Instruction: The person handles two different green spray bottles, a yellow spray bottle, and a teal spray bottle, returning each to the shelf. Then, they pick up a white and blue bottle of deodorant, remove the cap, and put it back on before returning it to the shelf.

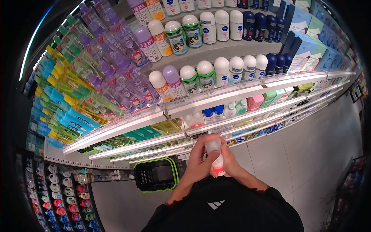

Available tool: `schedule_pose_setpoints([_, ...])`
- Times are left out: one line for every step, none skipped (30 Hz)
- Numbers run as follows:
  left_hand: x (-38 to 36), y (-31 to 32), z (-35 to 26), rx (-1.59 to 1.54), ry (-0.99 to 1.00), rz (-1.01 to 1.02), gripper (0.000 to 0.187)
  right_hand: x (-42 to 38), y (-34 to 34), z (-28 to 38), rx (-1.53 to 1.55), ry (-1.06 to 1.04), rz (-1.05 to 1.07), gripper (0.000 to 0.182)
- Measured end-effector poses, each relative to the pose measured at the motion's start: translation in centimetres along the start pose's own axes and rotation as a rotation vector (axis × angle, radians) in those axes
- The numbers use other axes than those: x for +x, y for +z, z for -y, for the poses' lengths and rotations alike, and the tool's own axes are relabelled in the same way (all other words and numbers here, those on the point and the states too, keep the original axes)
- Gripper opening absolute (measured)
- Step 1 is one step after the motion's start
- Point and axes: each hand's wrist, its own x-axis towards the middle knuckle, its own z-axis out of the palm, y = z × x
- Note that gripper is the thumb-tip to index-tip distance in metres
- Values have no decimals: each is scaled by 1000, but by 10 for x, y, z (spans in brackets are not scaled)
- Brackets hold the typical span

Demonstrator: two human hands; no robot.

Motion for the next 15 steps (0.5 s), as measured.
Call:
schedule_pose_setpoints([-1, -1, 3, 24, 11, -1, 47, 0, 1, 1, 27, 3, -12, 68])
schedule_pose_setpoints([0, -1, 5, 23, 11, -4, 47, -1, 3, 1, 55, 7, -24, 67])
schedule_pose_setpoints([1, 0, 6, -23, 12, -8, 46, -1, 5, 1, 55, 10, -23, 67])
schedule_pose_setpoints([1, 1, 8, -69, 14, -13, 45, 0, 7, 2, 64, -13, -61, 64])
schedule_pose_setpoints([2, 1, 9, -69, 14, -16, 45, 0, 8, 2, 72, -36, -98, 63])
schedule_pose_setpoints([2, 2, 11, -99, 28, -10, 44, 0, 7, -1, 73, -34, -97, 63])
schedule_pose_setpoints([2, 2, 13, -130, 44, -5, 43, 0, 3, -4, 80, -35, -90, 61])
schedule_pose_setpoints([3, 1, 15, -129, 44, -6, 43, -1, 1, -6, 86, -37, -83, 60])
schedule_pose_setpoints([3, 0, 18, -76, 71, -11, 40, -1, 1, -6, 86, -36, -81, 60])
schedule_pose_setpoints([3, -1, 20, -22, 97, -16, 37, -1, 2, -6, 103, -35, -61, 59])
schedule_pose_setpoints([3, -3, 21, -22, 97, -18, 37, -1, 2, -6, 120, -33, -41, 60])
schedule_pose_setpoints([1, -4, 22, -32, 59, -28, 38, -1, 1, -7, 120, -31, -40, 60])
schedule_pose_setpoints([1, -5, 22, -42, 22, -39, 39, 0, -1, -9, 128, -31, -10, 60])
schedule_pose_setpoints([0, -6, 21, -42, 24, -43, 39, 0, -2, -9, 136, -30, 20, 60])
schedule_pose_setpoints([-1, -7, 20, -51, -7, -52, 38, 1, -2, -10, 135, -28, 23, 60])
